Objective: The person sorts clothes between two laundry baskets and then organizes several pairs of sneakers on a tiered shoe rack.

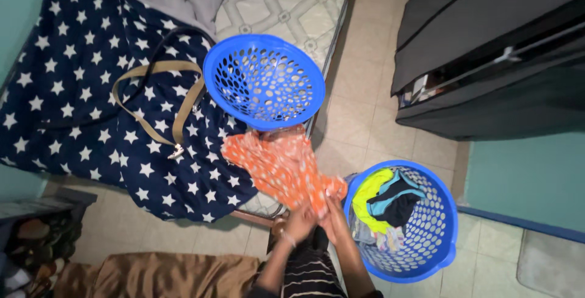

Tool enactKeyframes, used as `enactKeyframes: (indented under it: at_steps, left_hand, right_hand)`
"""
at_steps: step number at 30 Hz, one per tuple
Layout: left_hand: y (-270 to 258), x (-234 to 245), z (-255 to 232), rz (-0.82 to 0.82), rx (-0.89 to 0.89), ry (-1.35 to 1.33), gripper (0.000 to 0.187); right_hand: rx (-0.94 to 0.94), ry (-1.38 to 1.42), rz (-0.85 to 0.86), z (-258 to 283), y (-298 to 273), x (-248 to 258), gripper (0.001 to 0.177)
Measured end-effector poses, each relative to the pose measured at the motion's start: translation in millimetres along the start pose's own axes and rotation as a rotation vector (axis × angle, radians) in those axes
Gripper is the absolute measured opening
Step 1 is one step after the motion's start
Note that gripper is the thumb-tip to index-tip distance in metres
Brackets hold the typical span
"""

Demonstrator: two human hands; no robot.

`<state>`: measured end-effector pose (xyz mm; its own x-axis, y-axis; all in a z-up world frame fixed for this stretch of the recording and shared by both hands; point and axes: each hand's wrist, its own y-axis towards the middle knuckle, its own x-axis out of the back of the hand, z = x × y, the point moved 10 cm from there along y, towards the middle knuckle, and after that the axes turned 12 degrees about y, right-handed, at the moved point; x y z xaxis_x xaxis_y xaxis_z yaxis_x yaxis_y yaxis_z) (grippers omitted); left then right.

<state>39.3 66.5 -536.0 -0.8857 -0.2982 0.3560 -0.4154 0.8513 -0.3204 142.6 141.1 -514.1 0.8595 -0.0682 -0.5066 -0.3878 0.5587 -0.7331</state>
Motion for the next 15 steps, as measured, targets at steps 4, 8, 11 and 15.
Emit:
enactKeyframes:
  at_steps: [4,8,11,15]
  left_hand:
    - [-57,-2,-31,0.000,-0.018,-0.266,0.025]
    - [-81,22,-4,-0.240,0.631,-1.221,0.040]
    - [-69,51,-88,-0.015,0.786,-1.656,0.082]
    - [-36,131,-244,0.420,-0.063,-1.715,0.066]
  right_hand:
    - [0.110,0.059,0.037,4,15,0,0.052]
    - [0.059,0.227,0.119,16,-14,-14,0.054]
    - [-0.085,0.246,0.301,13,-63,-25,0.055]
    - [-0.043,-0.157,0.290,64,-112,2,0.052]
